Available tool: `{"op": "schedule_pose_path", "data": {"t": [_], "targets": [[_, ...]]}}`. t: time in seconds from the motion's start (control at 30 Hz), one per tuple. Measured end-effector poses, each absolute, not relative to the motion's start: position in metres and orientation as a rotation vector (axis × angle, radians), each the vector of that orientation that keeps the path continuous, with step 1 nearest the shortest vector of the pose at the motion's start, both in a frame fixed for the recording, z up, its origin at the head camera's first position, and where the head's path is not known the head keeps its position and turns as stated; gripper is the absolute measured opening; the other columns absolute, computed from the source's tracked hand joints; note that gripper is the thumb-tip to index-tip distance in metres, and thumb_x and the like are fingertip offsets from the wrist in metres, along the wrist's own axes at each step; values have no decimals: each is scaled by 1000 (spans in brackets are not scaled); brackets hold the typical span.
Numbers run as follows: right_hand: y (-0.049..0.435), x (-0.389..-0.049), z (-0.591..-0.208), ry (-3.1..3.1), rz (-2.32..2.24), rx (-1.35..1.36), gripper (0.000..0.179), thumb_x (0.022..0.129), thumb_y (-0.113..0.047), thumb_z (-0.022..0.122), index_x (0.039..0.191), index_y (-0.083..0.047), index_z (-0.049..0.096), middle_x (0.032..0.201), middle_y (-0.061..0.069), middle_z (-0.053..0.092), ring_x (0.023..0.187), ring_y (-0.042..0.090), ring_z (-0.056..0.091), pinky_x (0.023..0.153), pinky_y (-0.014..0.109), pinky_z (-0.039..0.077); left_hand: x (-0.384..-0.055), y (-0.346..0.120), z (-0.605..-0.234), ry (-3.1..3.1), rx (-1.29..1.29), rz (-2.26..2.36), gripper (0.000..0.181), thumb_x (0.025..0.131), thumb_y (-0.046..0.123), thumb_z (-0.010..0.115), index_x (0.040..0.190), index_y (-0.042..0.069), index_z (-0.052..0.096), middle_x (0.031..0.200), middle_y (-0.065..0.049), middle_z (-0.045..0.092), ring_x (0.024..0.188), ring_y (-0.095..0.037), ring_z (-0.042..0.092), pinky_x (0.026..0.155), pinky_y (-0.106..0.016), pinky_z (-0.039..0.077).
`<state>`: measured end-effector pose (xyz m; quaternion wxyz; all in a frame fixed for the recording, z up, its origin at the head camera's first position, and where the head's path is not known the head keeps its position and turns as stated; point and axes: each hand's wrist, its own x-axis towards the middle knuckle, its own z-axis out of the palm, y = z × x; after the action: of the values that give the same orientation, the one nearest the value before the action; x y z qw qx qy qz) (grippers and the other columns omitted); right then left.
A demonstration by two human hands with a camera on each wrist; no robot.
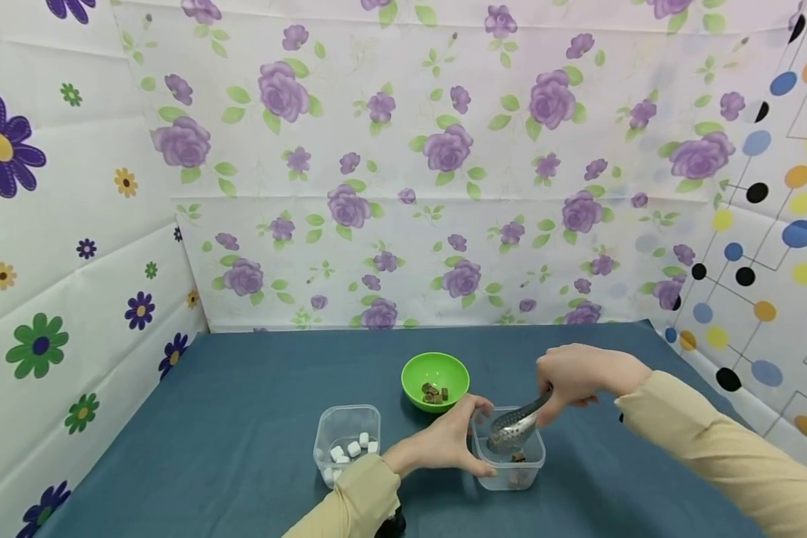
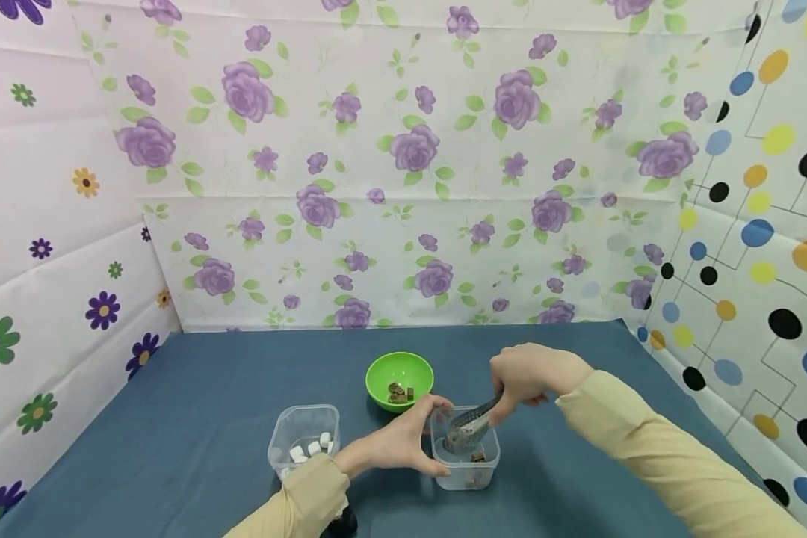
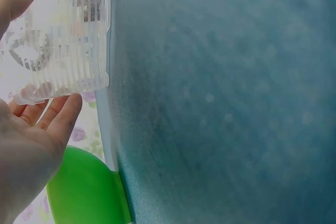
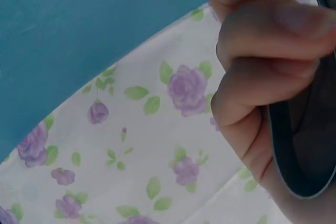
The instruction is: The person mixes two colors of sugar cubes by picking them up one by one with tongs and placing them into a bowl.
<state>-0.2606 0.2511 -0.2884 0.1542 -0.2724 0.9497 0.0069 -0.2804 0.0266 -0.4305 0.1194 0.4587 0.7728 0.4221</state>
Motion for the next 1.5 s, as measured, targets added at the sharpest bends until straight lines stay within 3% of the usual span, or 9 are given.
{"op": "schedule_pose_path", "data": {"t": [0.27,0.73,1.03,1.3,1.5], "targets": [[236,-258,-293,2801,220,-879,37,64,-43,78,45,-22,55,35,-10,37,30,6,36,34,24,34,-281,26,-431,2263,1360,1214,76,76,22,75,132,4,28,124,-7,36,110,-19,43,84,-23,41],[223,-258,-308,2838,566,-1021,41,58,-43,81,48,-20,49,43,-10,39,40,8,38,41,25,36,-280,26,-431,2255,1353,1213,74,76,23,75,132,8,29,124,-6,37,110,-18,42,84,-23,41],[221,-259,-313,2821,632,-1010,39,60,-40,81,47,-20,50,44,-10,40,40,8,38,41,25,38,-279,26,-430,2242,1356,1227,74,76,23,75,132,7,29,125,-7,37,110,-20,42,84,-23,41],[223,-258,-310,2840,654,-1001,40,64,-40,80,48,-21,48,45,-10,38,40,8,35,41,24,32,-280,26,-430,2236,1353,1232,74,76,22,75,132,6,29,125,-7,37,111,-20,42,85,-24,41],[222,-257,-309,2844,665,-1012,39,62,-41,80,49,-20,50,46,-10,39,41,8,37,41,24,35,-281,25,-431,2229,1339,1245,75,76,23,75,133,6,28,125,-5,37,112,-20,42,85,-24,41]]}}
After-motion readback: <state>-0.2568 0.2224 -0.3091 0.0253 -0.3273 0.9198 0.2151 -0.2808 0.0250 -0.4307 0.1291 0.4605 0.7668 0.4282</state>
